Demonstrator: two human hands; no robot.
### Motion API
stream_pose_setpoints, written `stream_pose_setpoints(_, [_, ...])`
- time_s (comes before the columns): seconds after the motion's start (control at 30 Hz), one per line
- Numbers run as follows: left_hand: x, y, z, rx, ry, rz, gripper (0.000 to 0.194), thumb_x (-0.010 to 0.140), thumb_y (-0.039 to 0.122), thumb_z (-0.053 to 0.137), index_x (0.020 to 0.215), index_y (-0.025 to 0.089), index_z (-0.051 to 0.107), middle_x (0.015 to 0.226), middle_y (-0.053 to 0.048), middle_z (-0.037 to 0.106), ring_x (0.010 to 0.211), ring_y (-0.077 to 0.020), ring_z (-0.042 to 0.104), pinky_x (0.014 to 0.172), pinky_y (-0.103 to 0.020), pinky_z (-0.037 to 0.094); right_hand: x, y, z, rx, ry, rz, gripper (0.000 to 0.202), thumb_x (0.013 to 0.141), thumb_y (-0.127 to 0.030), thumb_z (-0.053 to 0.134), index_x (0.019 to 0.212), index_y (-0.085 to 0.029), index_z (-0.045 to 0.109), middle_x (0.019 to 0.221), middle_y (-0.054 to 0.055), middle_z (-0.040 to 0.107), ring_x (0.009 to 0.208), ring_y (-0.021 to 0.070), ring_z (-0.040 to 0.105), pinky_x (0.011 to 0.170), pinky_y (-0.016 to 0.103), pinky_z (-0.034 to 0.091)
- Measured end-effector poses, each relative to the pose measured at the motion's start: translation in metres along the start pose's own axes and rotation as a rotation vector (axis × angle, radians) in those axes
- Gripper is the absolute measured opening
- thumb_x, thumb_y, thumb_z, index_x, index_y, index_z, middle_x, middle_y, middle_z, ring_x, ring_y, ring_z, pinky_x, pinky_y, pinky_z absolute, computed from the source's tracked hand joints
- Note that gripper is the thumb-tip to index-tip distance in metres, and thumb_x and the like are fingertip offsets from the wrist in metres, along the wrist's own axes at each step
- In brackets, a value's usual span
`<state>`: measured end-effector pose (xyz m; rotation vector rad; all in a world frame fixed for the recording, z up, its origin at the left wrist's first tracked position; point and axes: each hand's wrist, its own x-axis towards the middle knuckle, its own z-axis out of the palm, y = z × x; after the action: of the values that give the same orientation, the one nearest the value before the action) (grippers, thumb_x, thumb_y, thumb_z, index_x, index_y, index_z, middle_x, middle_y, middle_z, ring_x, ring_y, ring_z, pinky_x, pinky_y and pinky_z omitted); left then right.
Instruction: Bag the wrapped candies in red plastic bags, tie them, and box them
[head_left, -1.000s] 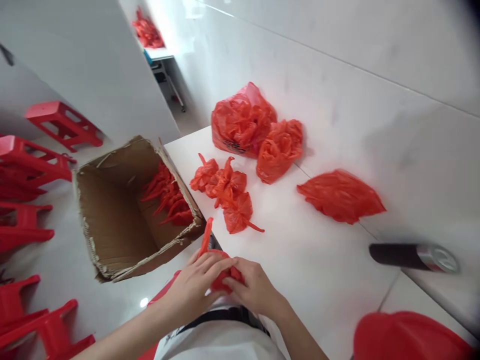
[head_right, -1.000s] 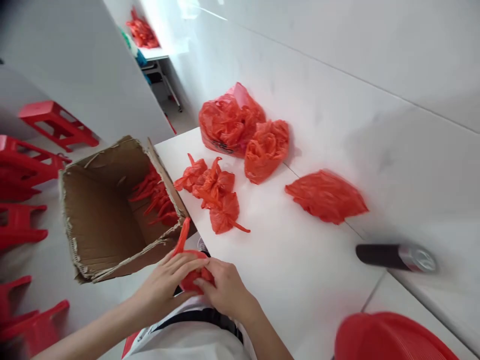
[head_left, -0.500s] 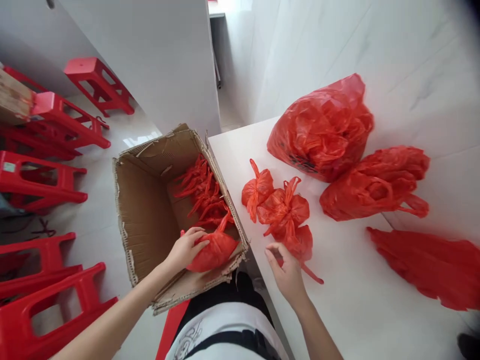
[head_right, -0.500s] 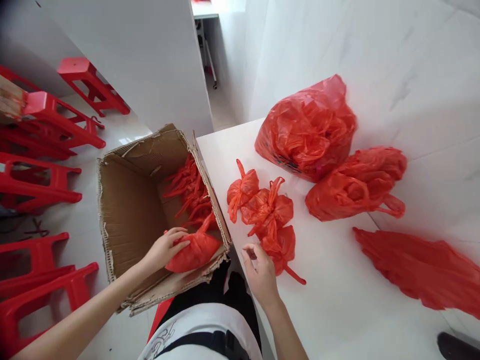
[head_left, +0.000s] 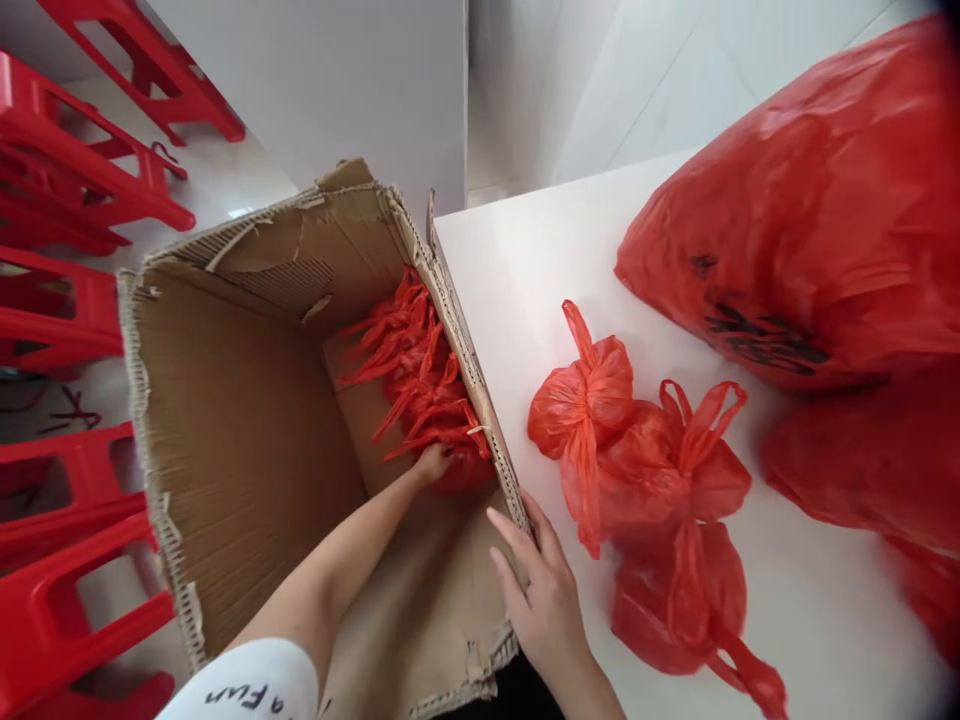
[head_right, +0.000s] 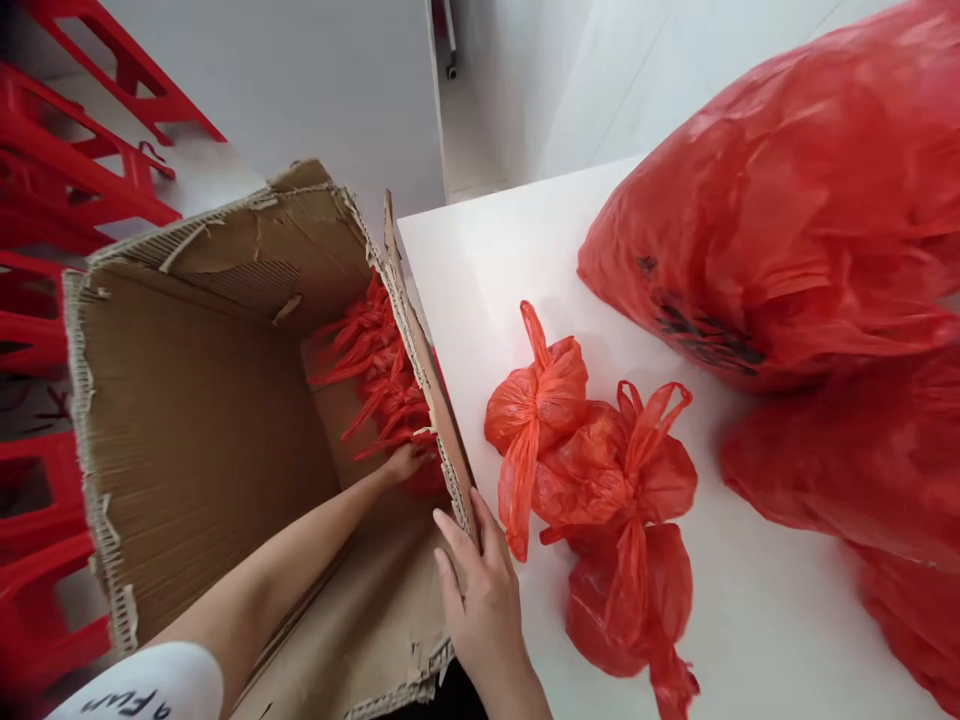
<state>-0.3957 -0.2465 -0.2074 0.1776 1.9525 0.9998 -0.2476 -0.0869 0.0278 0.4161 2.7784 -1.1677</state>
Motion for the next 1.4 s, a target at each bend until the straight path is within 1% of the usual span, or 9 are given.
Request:
stream_pose_setpoints(0.33, [-0.019, 0.007, 0.009, 0.232, 0.361, -0.004, 0.024, 0.092, 0.026, 0.053, 0.113, 0.018, 0.063, 0.122, -0.011, 0.057, 0.115, -0.0255, 0.054, 0.099, -0.045, 0.043, 0.002, 0.005, 0.008, 0.045, 0.083, -0.024, 0.045, 0.091, -0.011, 0.046, 0.127, -0.033, 0.06, 0.148, 0.005, 0.041, 0.133, 0.024, 0.047, 0.104, 0.041, 0.048])
stream_pose_setpoints(0.5, [-0.04, 0.041, 0.008, 0.297, 0.424, -0.045, 0.021, 0.078, 0.02, 0.065, 0.099, 0.018, 0.065, 0.105, -0.012, 0.061, 0.099, -0.0306, 0.058, 0.083, -0.046, 0.049, 0.003, 0.005, 0.008, 0.027, 0.099, -0.045, 0.045, 0.09, -0.01, 0.046, 0.127, -0.031, 0.061, 0.148, 0.007, 0.04, 0.131, 0.023, 0.048, 0.102, 0.039, 0.049])
stream_pose_setpoints(0.67, [-0.08, 0.147, -0.05, 0.297, 0.613, 0.115, 0.011, 0.091, 0.027, 0.049, 0.098, 0.022, 0.056, 0.104, -0.007, 0.059, 0.103, -0.0237, 0.055, 0.091, -0.043, 0.044, 0.006, 0.003, 0.006, 0.024, 0.115, -0.045, 0.045, 0.089, -0.009, 0.047, 0.125, -0.032, 0.062, 0.145, 0.006, 0.046, 0.131, 0.0227, 0.049, 0.1, 0.038, 0.051])
stream_pose_setpoints(0.77, [-0.1, 0.236, -0.071, 0.252, 0.825, 0.51, 0.01, 0.091, 0.029, 0.048, 0.092, 0.021, 0.054, 0.099, -0.006, 0.059, 0.1, -0.0212, 0.055, 0.092, -0.038, 0.043, 0.008, 0.001, 0.006, 0.026, 0.135, -0.045, 0.042, 0.088, -0.01, 0.048, 0.121, -0.03, 0.064, 0.143, 0.008, 0.048, 0.13, 0.0246, 0.05, 0.099, 0.041, 0.051])
stream_pose_setpoints(0.83, [-0.096, 0.286, -0.063, 0.344, 0.678, 0.632, 0.011, 0.088, 0.031, 0.054, 0.092, 0.021, 0.057, 0.095, -0.005, 0.061, 0.095, -0.0224, 0.057, 0.09, -0.038, 0.044, 0.008, 0.0, 0.006, 0.023, 0.158, -0.047, 0.04, 0.088, -0.01, 0.048, 0.119, -0.029, 0.065, 0.142, 0.009, 0.048, 0.13, 0.0257, 0.05, 0.098, 0.042, 0.052])
stream_pose_setpoints(0.93, [-0.064, 0.328, -0.031, 0.549, 0.255, 0.45, 0.021, 0.08, 0.033, 0.064, 0.091, 0.015, 0.061, 0.093, -0.01, 0.064, 0.091, -0.0296, 0.061, 0.084, -0.042, 0.046, 0.007, 0.002, 0.005, 0.032, 0.175, -0.055, 0.041, 0.088, -0.01, 0.049, 0.119, -0.029, 0.065, 0.141, 0.009, 0.048, 0.128, 0.0255, 0.051, 0.097, 0.041, 0.052])
stream_pose_setpoints(1.1, [-0.026, 0.327, -0.024, 0.501, 0.111, 0.39, 0.012, 0.082, 0.015, 0.052, 0.084, 0.013, 0.064, 0.083, -0.007, 0.067, 0.084, -0.0243, 0.065, 0.084, -0.037, 0.049, 0.006, 0.006, 0.001, 0.087, 0.143, -0.064, 0.044, 0.086, -0.008, 0.051, 0.122, -0.03, 0.063, 0.142, 0.008, 0.047, 0.126, 0.023, 0.051, 0.098, 0.041, 0.051])
stream_pose_setpoints(1.27, [-0.077, 0.3, -0.1, -0.056, 0.145, 0.561, 0.033, 0.087, 0.035, 0.052, 0.112, 0.016, 0.063, 0.096, -0.004, 0.069, 0.101, -0.0213, 0.062, 0.093, -0.035, 0.048, 0.006, 0.006, 0.001, 0.094, 0.135, -0.059, 0.041, 0.086, -0.009, 0.05, 0.119, -0.03, 0.065, 0.141, 0.009, 0.046, 0.125, 0.0232, 0.051, 0.099, 0.041, 0.05])
stream_pose_setpoints(1.4, [-0.129, 0.248, -0.152, -0.289, -0.068, 0.252, 0.039, 0.077, 0.047, 0.065, 0.102, 0.018, 0.069, 0.087, -0.004, 0.072, 0.089, -0.0221, 0.066, 0.081, -0.036, 0.053, 0.007, 0.007, 0.0, 0.099, 0.101, -0.06, 0.041, 0.086, -0.008, 0.05, 0.118, -0.029, 0.066, 0.143, 0.01, 0.043, 0.126, 0.0246, 0.05, 0.098, 0.042, 0.05])
